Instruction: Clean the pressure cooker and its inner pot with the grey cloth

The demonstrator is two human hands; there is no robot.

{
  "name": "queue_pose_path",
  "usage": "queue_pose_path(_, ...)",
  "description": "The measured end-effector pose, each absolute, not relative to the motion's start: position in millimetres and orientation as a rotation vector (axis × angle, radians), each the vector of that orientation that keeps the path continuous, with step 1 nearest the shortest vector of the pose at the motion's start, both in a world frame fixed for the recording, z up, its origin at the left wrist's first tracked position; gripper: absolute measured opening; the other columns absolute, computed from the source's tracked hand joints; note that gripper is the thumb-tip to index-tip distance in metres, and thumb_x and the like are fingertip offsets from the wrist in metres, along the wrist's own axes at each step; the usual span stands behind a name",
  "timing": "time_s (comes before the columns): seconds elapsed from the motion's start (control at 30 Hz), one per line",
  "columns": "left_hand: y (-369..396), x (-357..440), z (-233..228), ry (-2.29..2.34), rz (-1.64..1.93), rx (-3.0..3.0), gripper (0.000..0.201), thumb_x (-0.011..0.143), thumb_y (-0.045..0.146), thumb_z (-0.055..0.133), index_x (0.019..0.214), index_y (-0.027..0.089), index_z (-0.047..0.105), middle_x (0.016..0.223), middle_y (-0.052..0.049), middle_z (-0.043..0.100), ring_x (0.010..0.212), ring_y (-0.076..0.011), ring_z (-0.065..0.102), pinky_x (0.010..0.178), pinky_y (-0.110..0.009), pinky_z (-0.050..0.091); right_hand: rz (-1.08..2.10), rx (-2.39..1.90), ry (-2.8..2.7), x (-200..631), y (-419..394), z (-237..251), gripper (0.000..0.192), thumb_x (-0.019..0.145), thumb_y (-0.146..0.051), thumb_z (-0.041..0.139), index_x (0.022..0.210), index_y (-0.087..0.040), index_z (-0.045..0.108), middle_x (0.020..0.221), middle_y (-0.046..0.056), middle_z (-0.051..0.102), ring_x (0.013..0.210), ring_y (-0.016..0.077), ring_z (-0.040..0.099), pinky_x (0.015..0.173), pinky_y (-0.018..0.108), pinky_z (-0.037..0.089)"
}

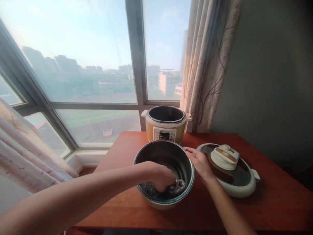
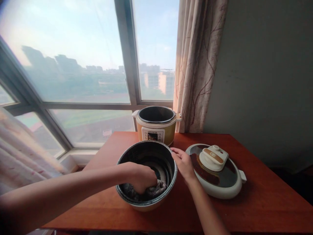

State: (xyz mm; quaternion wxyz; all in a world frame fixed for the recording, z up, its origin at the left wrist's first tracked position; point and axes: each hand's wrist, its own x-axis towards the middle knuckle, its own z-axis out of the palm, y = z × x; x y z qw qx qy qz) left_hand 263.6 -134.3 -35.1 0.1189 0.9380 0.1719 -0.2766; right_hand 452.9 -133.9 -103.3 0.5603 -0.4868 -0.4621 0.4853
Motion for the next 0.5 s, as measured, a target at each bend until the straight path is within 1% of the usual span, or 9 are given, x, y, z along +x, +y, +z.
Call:
queue_pose_path(0.07,-134,263,-36,0.544,-0.790,2.742,0.022,0.067,0.014,0.067,0.086,0.017,0.077,0.078,-0.013,0.075,0.064,-0.0265,0.067,0.055,-0.033,0.046,1.125,-1.164,-1.078,453,-133,-104,0.056,0.070,-0.059,0.076,0.105,-0.016,0.072,0.090,0.010,0.077,0.081,0.0268,0.070,0.073,0.035,0.052)
queue_pose_path(0.13,-134,262,-36,0.581,-0.781,2.734,0.023,0.067,0.015,0.067,0.088,0.017,0.077,0.082,-0.015,0.076,0.066,-0.0272,0.068,0.054,-0.032,0.045,1.033,-1.204,-1.060,452,-138,-107,0.056,0.072,-0.062,0.073,0.105,-0.016,0.072,0.095,0.011,0.076,0.086,0.0278,0.070,0.075,0.036,0.052)
queue_pose_path(0.2,-134,260,-36,0.606,-0.747,2.734,0.025,0.068,0.017,0.065,0.090,0.015,0.077,0.085,-0.016,0.076,0.069,-0.0281,0.069,0.055,-0.032,0.046,0.926,-1.250,-1.025,449,-150,-111,0.058,0.074,-0.063,0.069,0.107,-0.016,0.072,0.097,0.011,0.075,0.090,0.0281,0.069,0.078,0.036,0.052)
queue_pose_path(0.23,-134,259,-35,0.621,-0.714,2.732,0.025,0.068,0.017,0.065,0.090,0.016,0.076,0.086,-0.016,0.076,0.070,-0.0282,0.069,0.056,-0.032,0.047,0.890,-1.269,-1.002,447,-160,-112,0.059,0.076,-0.064,0.068,0.111,-0.016,0.070,0.096,0.010,0.075,0.089,0.0274,0.068,0.078,0.036,0.051)
queue_pose_path(0.3,-135,258,-33,0.662,-0.658,2.717,0.024,0.068,0.017,0.064,0.089,0.016,0.076,0.088,-0.016,0.076,0.074,-0.0280,0.070,0.060,-0.032,0.049,0.871,-1.297,-0.965,442,-182,-113,0.064,0.079,-0.063,0.065,0.121,-0.015,0.065,0.083,0.007,0.073,0.076,0.0237,0.066,0.070,0.033,0.050)
queue_pose_path(0.37,-135,258,-32,0.747,-0.618,2.654,0.027,0.068,0.017,0.062,0.091,0.016,0.076,0.091,-0.015,0.076,0.078,-0.0283,0.070,0.063,-0.032,0.050,0.898,-1.308,-0.943,435,-206,-112,0.068,0.081,-0.063,0.063,0.130,-0.015,0.059,0.063,0.000,0.063,0.057,0.0185,0.057,0.056,0.029,0.045)
queue_pose_path(0.4,-135,259,-32,0.819,-0.583,2.587,0.029,0.068,0.017,0.061,0.093,0.015,0.076,0.091,-0.014,0.076,0.079,-0.0283,0.070,0.063,-0.032,0.050,0.903,-1.310,-0.933,432,-216,-111,0.070,0.082,-0.063,0.061,0.132,-0.014,0.057,0.056,-0.002,0.057,0.052,0.0168,0.051,0.052,0.028,0.042)
queue_pose_path(0.43,-133,260,-33,0.910,-0.526,2.493,0.031,0.067,0.018,0.062,0.094,0.015,0.076,0.091,-0.013,0.076,0.079,-0.0278,0.069,0.062,-0.031,0.050,0.912,-1.310,-0.929,429,-224,-110,0.070,0.083,-0.063,0.061,0.133,-0.014,0.056,0.053,-0.004,0.052,0.050,0.0159,0.048,0.049,0.027,0.039)
queue_pose_path(0.5,-127,262,-37,1.103,-0.353,2.253,0.032,0.065,0.021,0.065,0.095,0.015,0.075,0.088,-0.009,0.074,0.078,-0.0258,0.069,0.059,-0.029,0.050,0.932,-1.314,-0.936,424,-235,-108,0.072,0.083,-0.063,0.061,0.136,-0.014,0.053,0.052,-0.005,0.049,0.050,0.0155,0.046,0.048,0.027,0.038)
